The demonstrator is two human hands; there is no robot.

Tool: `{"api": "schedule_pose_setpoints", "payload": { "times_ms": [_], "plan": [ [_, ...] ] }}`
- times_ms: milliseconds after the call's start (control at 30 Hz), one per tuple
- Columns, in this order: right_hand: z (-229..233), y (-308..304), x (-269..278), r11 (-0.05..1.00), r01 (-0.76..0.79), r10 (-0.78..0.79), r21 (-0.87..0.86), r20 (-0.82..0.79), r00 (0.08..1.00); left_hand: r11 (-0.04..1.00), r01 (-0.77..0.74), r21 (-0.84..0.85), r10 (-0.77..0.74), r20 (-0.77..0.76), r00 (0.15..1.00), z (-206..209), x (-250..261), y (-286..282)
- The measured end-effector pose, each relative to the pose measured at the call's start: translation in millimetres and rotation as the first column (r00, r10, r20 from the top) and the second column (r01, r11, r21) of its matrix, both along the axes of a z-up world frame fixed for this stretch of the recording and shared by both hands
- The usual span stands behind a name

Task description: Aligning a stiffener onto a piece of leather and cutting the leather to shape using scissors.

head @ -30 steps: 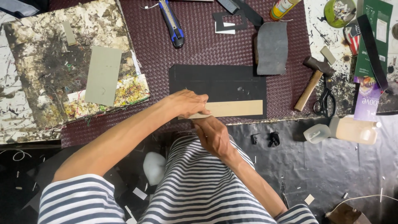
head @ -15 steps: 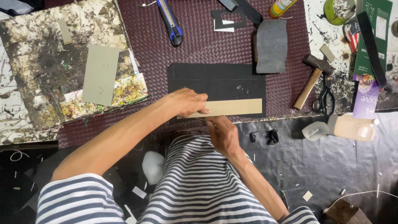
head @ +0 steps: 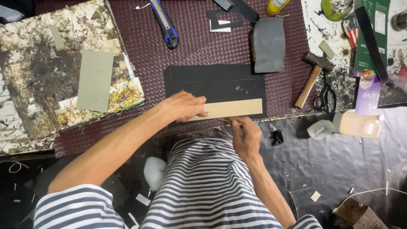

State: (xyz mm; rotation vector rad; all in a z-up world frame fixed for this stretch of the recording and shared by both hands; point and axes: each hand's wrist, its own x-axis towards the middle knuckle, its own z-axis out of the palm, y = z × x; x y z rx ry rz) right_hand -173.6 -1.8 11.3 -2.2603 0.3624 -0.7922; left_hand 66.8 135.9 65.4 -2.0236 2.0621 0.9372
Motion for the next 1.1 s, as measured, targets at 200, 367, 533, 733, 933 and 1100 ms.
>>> {"api": "schedule_pose_setpoints", "payload": {
  "times_ms": [200,367,533,733,933,1100],
  "plan": [
    [11.3,-26.7,-39.0,0.947,0.199,-0.185,0.253,-0.078,0.980,0.913,-0.271,-0.304,0.289,0.016,0.957,-50.6,-23.6,20.4],
    [3.2,-22.8,-50.2,0.910,0.276,-0.241,0.310,-0.148,0.959,0.715,-0.567,-0.409,0.628,0.020,0.778,-48.8,-57.2,48.2],
    [0.3,-6.9,-45.2,0.940,0.175,-0.131,0.291,-0.164,0.978,0.661,-0.684,-0.308,0.706,-0.055,0.707,-47.1,-55.5,54.4],
    [-4.4,3.6,-48.8,0.982,0.038,-0.025,0.187,-0.069,0.997,0.663,-0.703,-0.259,0.719,-0.045,0.694,-45.9,-56.1,47.6],
    [-8.6,3.5,-54.7,0.985,-0.044,0.053,0.165,-0.047,0.998,0.638,-0.720,-0.274,0.742,-0.032,0.669,-33.4,-63.0,46.3],
    [-10.4,-0.4,-53.8,0.985,-0.093,0.095,0.144,-0.006,0.995,0.637,-0.738,-0.224,0.747,-0.061,0.662,-47.3,-47.8,45.7]
  ]
}}
